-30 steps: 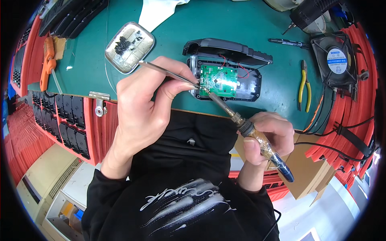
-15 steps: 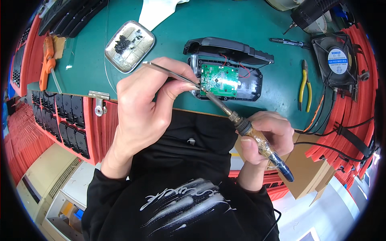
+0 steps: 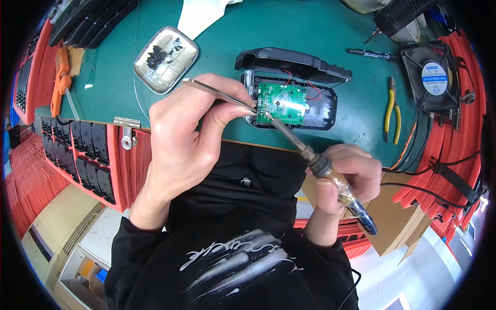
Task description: Assembling and testing handheld electronic meters at a production station.
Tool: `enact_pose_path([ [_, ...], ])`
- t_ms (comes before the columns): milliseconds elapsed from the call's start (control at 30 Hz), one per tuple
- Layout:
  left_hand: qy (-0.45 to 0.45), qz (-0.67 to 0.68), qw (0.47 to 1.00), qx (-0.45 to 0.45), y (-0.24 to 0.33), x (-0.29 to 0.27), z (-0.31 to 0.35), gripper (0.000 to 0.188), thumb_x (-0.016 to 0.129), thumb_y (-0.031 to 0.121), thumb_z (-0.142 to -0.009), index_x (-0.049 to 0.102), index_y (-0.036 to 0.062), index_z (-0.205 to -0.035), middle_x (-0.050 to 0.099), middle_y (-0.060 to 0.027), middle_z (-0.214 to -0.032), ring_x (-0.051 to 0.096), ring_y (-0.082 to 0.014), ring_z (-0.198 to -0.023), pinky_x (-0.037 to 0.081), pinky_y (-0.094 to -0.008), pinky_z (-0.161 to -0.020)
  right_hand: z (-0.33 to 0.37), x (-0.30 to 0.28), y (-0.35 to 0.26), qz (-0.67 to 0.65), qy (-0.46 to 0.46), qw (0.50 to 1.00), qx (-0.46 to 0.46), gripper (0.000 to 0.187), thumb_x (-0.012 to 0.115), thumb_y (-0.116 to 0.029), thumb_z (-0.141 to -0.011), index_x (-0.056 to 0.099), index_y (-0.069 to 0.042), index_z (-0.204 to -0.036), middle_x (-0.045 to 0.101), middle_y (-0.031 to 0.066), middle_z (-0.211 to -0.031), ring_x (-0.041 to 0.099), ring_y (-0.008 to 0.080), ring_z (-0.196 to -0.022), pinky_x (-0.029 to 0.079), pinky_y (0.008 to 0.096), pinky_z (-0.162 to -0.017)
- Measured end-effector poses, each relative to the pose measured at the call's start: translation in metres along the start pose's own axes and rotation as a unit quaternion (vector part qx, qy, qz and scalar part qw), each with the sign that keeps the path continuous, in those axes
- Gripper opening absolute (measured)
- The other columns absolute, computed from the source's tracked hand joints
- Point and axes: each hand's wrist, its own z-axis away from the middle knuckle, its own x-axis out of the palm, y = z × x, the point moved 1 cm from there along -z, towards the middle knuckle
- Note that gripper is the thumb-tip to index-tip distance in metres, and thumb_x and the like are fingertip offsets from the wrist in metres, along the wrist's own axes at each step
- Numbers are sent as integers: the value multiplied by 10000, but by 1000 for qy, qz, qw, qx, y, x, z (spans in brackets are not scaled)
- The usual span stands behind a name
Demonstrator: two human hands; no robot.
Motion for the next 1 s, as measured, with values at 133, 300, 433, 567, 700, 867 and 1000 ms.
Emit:
enact_pose_path([
  [133, -1, -2, 1000, 1, 0, 0, 0, 43, 728, -42, -872, 699, -33, -902, 742, -97, -898, 701, -249, -744, 531, -317, -681, -1, 1, 2, -38, 25, 999, 4, 431, 848, -314, -819, 566, -13, -944, 617, 78, -708, 656, 218, -562, 554, 323, -576],
  [300, -3, -3, 1000, 4, 0, 0, 0, 46, 729, -41, -871, 698, -33, -904, 741, -97, -896, 699, -247, -740, 529, -316, -674, -4, 5, -1, -26, 40, 999, 2, 413, 872, -277, -788, 593, -2, -917, 632, 74, -619, 659, 232, -503, 592, 339, -569],
  [433, -1, 0, 1000, 0, 1, 0, 0, 56, 734, -44, -864, 699, -30, -905, 741, -95, -894, 700, -240, -740, 529, -317, -672, -2, 6, -1, -27, 42, 999, 8, 426, 870, -291, -788, 589, -1, -922, 633, 75, -644, 659, 234, -522, 586, 334, -571],
  [567, -7, -21, 1000, 17, 2, -2, 0, 63, 735, -62, -856, 698, -32, -897, 739, -98, -895, 701, -234, -741, 532, -316, -673, 3, 0, 0, -46, 43, 998, 23, 411, 821, -293, -843, 535, -17, -949, 621, 75, -674, 652, 206, -551, 549, 312, -570],
  [700, -3, -21, 999, 42, 8, -8, -1, 85, 725, -95, -845, 692, -42, -904, 735, -111, -894, 702, -243, -750, 536, -315, -678, 1, -3, 3, -67, 41, 997, 18, 372, 773, -264, -889, 496, -30, -972, 621, 74, -664, 647, 183, -549, 525, 290, -552],
  [867, 40, 46, 998, 31, 18, -17, 6, 144, 705, -133, -828, 677, -54, -945, 728, -140, -893, 703, -270, -765, 544, -325, -700, 0, -4, 7, -100, 72, 992, 1, 343, 736, -253, -919, 487, -28, -991, 627, 71, -656, 630, 179, -505, 496, 276, -498],
  [1000, -5, 42, 998, 41, 28, -25, 15, 176, 706, -133, -823, 663, -48, -971, 726, -152, -889, 700, -278, -783, 546, -348, -718, -10, -12, -1, -178, 110, 978, 17, 258, 678, -192, -966, 484, -25, -992, 588, 44, -624, 550, 132, -439, 414, 251, -428],
])
